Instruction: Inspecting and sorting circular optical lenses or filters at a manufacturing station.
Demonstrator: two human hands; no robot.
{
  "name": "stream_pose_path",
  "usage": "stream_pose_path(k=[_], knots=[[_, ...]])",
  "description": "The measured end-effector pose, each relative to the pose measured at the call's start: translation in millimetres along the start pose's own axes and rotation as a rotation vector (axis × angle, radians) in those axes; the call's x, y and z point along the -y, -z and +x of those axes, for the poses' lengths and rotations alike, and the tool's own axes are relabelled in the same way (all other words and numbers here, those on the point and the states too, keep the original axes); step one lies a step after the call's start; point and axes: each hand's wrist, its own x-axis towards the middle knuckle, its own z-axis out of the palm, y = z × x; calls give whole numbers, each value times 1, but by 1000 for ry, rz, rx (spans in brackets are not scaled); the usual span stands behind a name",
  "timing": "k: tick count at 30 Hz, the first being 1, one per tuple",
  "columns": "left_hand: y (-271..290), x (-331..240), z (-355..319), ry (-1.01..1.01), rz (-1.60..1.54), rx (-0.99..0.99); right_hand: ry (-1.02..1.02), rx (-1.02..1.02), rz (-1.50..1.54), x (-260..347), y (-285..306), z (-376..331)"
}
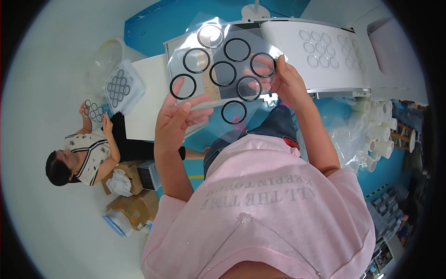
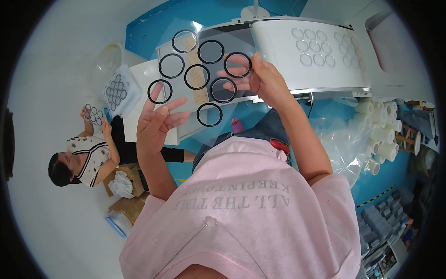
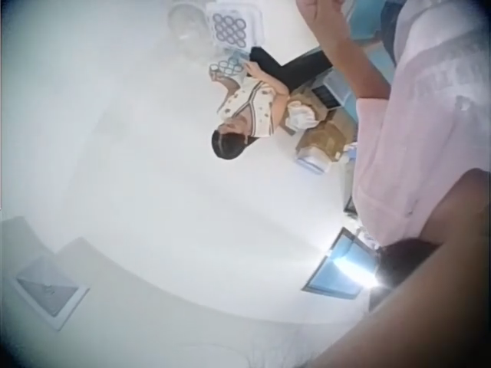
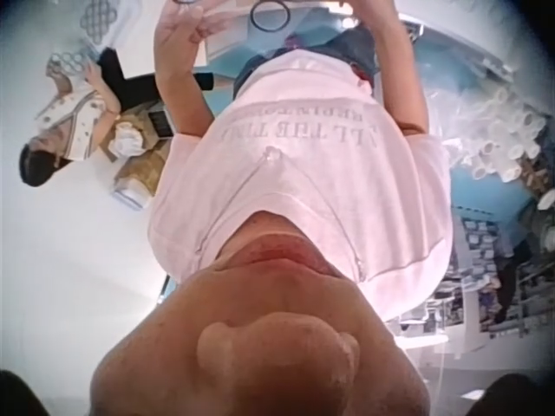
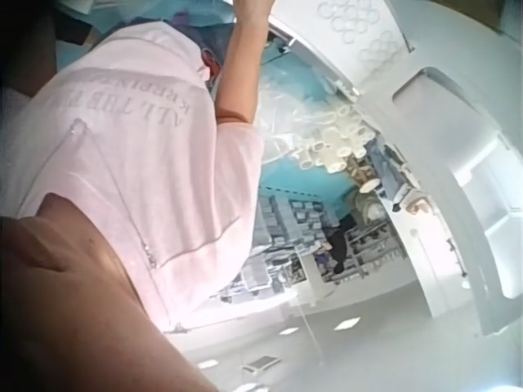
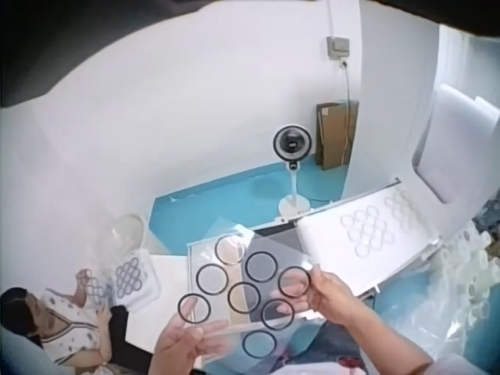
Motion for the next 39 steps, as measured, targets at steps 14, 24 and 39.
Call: stream_pose_path(k=[14,24,39], knots=[[-2,-7,-3,-27,-10,18,-25,-68,-53,8,-6,-1],[-5,-4,-3,-35,73,-16,25,-72,-72,7,-5,-3],[-11,0,2,8,12,-9,82,-107,-63,7,2,-4]])
